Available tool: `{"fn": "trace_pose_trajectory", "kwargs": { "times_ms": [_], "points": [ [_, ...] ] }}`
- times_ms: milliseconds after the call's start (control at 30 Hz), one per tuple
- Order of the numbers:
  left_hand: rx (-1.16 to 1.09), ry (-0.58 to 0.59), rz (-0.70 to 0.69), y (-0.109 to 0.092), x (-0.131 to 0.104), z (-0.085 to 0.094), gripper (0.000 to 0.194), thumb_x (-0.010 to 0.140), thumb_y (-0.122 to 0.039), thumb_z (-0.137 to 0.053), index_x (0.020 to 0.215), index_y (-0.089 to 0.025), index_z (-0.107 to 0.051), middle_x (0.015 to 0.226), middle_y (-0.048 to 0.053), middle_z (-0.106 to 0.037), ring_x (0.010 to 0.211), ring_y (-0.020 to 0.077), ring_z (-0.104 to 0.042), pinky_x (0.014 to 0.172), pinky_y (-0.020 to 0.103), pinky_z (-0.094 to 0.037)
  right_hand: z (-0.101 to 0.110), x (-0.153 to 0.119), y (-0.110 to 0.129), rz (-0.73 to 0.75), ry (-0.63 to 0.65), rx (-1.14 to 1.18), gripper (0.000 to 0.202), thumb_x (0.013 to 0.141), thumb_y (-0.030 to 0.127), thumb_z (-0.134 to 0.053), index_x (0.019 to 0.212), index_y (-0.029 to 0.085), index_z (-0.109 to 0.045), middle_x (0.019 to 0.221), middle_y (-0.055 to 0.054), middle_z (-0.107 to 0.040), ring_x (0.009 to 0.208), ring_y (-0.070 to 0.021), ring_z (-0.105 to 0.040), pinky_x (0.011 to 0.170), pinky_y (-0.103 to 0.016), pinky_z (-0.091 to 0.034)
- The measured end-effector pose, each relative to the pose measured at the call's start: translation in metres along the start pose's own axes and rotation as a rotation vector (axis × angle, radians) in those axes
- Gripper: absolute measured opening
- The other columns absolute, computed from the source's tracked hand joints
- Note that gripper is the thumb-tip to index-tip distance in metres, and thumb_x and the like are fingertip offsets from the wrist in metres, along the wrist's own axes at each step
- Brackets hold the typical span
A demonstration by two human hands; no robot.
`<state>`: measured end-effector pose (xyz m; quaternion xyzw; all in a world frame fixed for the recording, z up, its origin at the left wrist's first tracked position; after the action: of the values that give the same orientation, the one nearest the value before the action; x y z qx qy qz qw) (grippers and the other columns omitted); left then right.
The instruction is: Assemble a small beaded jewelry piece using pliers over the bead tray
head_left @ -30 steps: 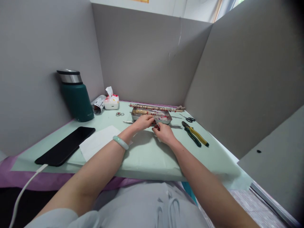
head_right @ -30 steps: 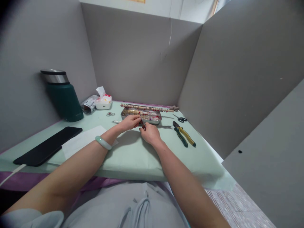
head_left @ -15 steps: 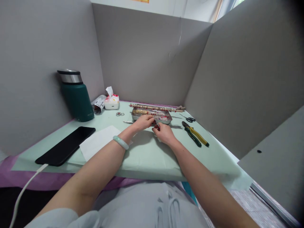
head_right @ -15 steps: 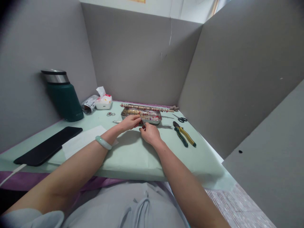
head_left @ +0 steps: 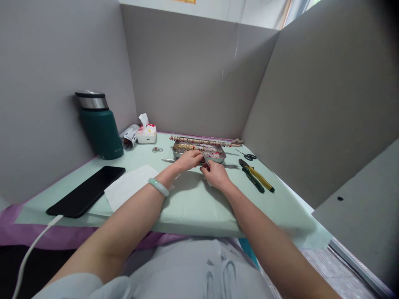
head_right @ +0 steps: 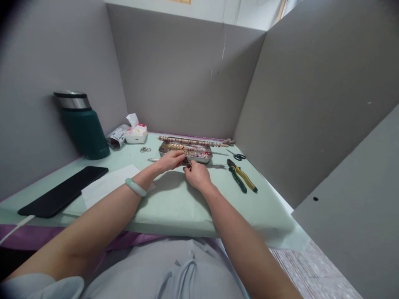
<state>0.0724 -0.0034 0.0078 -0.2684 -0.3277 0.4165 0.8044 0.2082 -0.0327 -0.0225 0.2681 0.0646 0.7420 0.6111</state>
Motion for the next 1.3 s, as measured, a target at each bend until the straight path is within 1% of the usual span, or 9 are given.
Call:
{"fn": "trace_pose_trajectory", "kwargs": {
  "times_ms": [367, 567, 800, 1067, 1300],
  "points": [
    [-0.024, 0.001, -0.024, 0.005, 0.002, -0.002, 0.03, 0.081, -0.03, -0.036, 0.054, -0.018, -0.041, 0.049, -0.002, -0.047, 0.051, 0.0098, -0.04, 0.053, 0.023, -0.032, 0.001, 0.001, 0.0, 0.004, -0.025, -0.024, 0.023, 0.081, 0.036, -0.046, 0.084, 0.019, -0.062, 0.076, -0.005, -0.067, 0.067, -0.0174, -0.057, 0.058, -0.025, -0.032],
    [-0.019, -0.003, -0.012, 0.007, 0.004, -0.003, 0.031, 0.081, -0.032, -0.036, 0.055, -0.018, -0.042, 0.05, -0.002, -0.047, 0.051, 0.0103, -0.041, 0.052, 0.023, -0.033, 0.0, 0.001, -0.002, -0.001, -0.05, -0.052, 0.024, 0.082, 0.036, -0.045, 0.083, 0.019, -0.062, 0.076, -0.005, -0.067, 0.069, -0.0185, -0.058, 0.058, -0.025, -0.032],
    [-0.008, -0.006, -0.015, 0.005, 0.003, -0.003, 0.031, 0.081, -0.032, -0.037, 0.054, -0.018, -0.043, 0.051, -0.002, -0.048, 0.052, 0.01, -0.042, 0.051, 0.023, -0.032, -0.001, 0.003, -0.004, -0.024, -0.06, -0.059, 0.026, 0.083, 0.038, -0.043, 0.08, 0.019, -0.062, 0.073, -0.006, -0.066, 0.066, -0.0187, -0.057, 0.056, -0.025, -0.031],
    [-0.066, -0.053, -0.048, 0.015, 0.009, -0.004, 0.027, 0.078, -0.032, -0.04, 0.064, -0.015, -0.056, 0.056, -0.001, -0.048, 0.055, 0.0105, -0.042, 0.053, 0.023, -0.035, 0.001, 0.002, 0.0, 0.006, -0.029, 0.06, 0.022, 0.08, 0.035, -0.046, 0.077, 0.019, -0.06, 0.07, -0.004, -0.064, 0.062, -0.0163, -0.054, 0.055, -0.024, -0.031],
    [-0.048, -0.059, -0.06, 0.017, 0.01, -0.003, 0.027, 0.078, -0.032, -0.04, 0.062, -0.015, -0.055, 0.059, -0.001, -0.05, 0.058, 0.0114, -0.045, 0.057, 0.024, -0.039, 0.0, 0.002, -0.001, 0.014, -0.052, 0.03, 0.022, 0.08, 0.036, -0.047, 0.08, 0.019, -0.061, 0.072, -0.004, -0.065, 0.064, -0.0169, -0.055, 0.056, -0.025, -0.032]
  ]
}}
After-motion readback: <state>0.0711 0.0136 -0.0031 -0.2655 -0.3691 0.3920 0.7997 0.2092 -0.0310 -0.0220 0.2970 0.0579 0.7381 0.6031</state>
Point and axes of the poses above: each hand's wrist, its own x-axis towards the middle knuckle, its own z-axis out of the back of the hand, y = z × x, the point moved 2 cm from there along x, towards the middle knuckle
